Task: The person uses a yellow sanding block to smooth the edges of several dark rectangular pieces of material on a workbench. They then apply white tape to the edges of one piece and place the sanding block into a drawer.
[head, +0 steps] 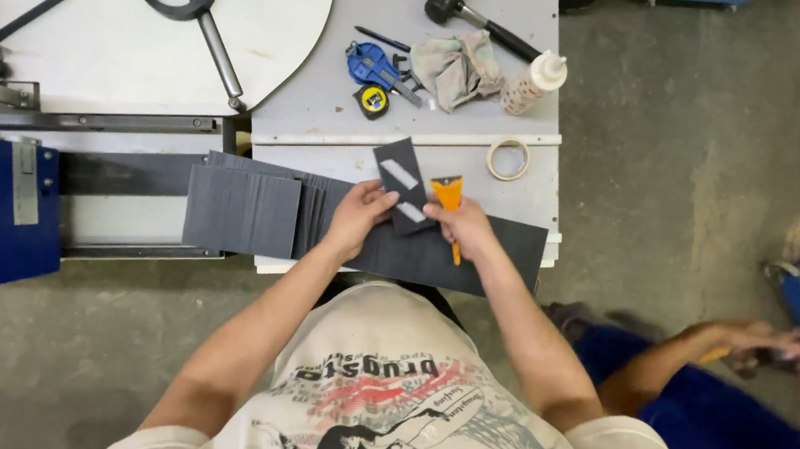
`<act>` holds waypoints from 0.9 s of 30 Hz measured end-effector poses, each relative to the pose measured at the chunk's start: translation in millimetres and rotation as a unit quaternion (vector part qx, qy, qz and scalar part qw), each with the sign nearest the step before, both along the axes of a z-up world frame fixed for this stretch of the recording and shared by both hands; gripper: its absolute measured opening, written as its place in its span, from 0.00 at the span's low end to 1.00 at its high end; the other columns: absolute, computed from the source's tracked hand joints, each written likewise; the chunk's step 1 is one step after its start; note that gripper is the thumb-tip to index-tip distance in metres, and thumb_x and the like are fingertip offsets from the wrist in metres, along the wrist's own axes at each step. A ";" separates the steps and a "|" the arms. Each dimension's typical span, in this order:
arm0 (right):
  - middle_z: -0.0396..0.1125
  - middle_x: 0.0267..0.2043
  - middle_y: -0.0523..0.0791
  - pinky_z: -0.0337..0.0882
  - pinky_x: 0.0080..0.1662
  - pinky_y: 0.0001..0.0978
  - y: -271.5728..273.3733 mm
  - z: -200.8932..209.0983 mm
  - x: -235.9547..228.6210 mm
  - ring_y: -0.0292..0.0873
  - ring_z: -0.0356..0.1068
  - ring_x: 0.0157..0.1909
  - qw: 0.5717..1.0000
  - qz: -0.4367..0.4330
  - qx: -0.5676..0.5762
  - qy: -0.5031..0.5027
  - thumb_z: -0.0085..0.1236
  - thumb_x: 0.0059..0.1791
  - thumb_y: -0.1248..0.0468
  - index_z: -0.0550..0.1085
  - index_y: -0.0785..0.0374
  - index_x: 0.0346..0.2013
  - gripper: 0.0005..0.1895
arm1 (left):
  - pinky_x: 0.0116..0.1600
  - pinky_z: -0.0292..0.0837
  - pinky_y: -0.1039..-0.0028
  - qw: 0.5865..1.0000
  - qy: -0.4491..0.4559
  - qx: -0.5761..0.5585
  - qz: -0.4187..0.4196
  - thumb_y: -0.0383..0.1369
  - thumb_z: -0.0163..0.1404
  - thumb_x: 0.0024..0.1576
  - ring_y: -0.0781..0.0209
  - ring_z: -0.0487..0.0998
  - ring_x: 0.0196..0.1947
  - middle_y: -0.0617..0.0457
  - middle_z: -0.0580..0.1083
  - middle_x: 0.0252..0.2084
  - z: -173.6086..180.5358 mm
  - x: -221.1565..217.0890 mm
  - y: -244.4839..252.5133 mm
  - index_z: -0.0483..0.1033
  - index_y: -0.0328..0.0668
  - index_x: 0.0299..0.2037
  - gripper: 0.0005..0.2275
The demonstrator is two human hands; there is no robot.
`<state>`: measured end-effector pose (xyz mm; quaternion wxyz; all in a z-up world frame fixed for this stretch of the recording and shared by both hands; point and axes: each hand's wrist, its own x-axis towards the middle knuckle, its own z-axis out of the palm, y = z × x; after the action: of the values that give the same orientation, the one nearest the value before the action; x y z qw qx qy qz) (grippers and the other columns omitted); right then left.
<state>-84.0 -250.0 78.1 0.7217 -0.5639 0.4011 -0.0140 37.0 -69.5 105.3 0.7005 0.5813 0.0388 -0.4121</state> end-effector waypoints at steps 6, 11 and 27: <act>0.66 0.28 0.45 0.63 0.18 0.25 31.3 73.0 -20.8 0.32 0.61 0.12 0.999 -0.030 0.016 -0.008 0.71 0.45 0.67 0.73 0.79 0.51 0.25 | 0.46 0.81 0.71 0.995 0.076 -0.052 -0.037 0.29 0.61 0.56 0.64 0.78 0.40 0.58 0.73 0.39 7.4 6.1 2.3 0.71 0.37 0.58 0.20; 0.64 0.16 0.46 0.63 0.19 0.26 27.7 68.8 -33.2 0.37 0.62 0.12 0.999 0.022 -0.045 0.007 0.73 0.43 0.64 0.77 0.75 0.45 0.21 | 0.43 0.82 0.74 0.992 0.066 -0.085 -0.063 0.25 0.58 0.56 0.65 0.80 0.40 0.59 0.77 0.42 7.8 -1.8 3.1 0.72 0.44 0.51 0.14; 0.64 0.64 0.56 0.64 0.64 0.49 9.2 109.6 24.4 0.56 0.66 0.66 0.893 0.108 -0.330 -0.286 0.68 0.47 0.71 0.75 0.61 0.58 0.25 | 0.19 0.62 0.80 0.911 0.237 -0.223 -0.252 0.60 0.40 0.63 0.63 0.68 0.19 0.47 0.71 0.36 5.7 -7.7 29.9 0.69 0.47 0.57 0.27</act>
<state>-59.6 -240.8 187.7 0.5751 -0.7809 0.0861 -0.2281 29.3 -39.7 111.0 0.6549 0.2857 -0.0374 -0.6987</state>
